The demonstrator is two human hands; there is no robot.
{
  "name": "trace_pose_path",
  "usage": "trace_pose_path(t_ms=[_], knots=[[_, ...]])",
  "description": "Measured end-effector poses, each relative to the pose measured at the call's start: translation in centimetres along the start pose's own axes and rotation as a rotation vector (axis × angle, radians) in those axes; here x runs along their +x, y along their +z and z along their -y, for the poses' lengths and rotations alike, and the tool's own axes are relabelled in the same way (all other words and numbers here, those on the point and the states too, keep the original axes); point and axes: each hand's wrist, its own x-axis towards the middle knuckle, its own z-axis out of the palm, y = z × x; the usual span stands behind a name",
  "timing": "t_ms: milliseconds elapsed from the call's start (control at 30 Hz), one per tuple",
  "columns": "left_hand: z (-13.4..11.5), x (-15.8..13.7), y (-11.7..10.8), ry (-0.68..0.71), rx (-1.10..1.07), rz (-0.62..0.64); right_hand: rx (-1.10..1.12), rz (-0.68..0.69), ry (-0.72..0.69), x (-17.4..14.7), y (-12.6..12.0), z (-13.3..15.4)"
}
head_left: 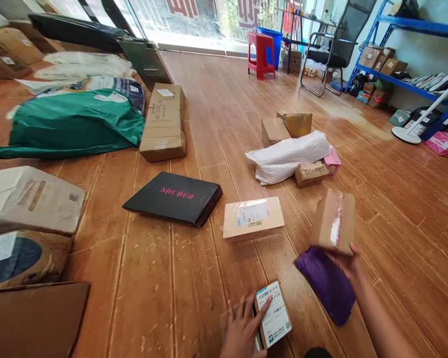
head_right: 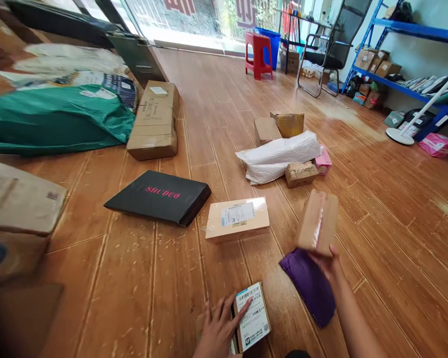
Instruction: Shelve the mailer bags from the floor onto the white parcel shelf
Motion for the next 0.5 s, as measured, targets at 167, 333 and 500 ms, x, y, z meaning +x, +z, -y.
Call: trace_pose_path(t_ms=[167,333,500], knots=[[1.4,0.5,1.4,0.107,-0.080,0.036,0.251,0.091,0.177,-6.9,-1.9,-6.5],[2.6,1.5,2.1,0.146,-0.044,0.083,0.270,0.076,0.247,-8.3,2.9,-8.3],[5.3,0.0,0.5,0.219,-0.199,0.075,-0.008,-0.064,0.149,-8.5,4.2,-8.0]])
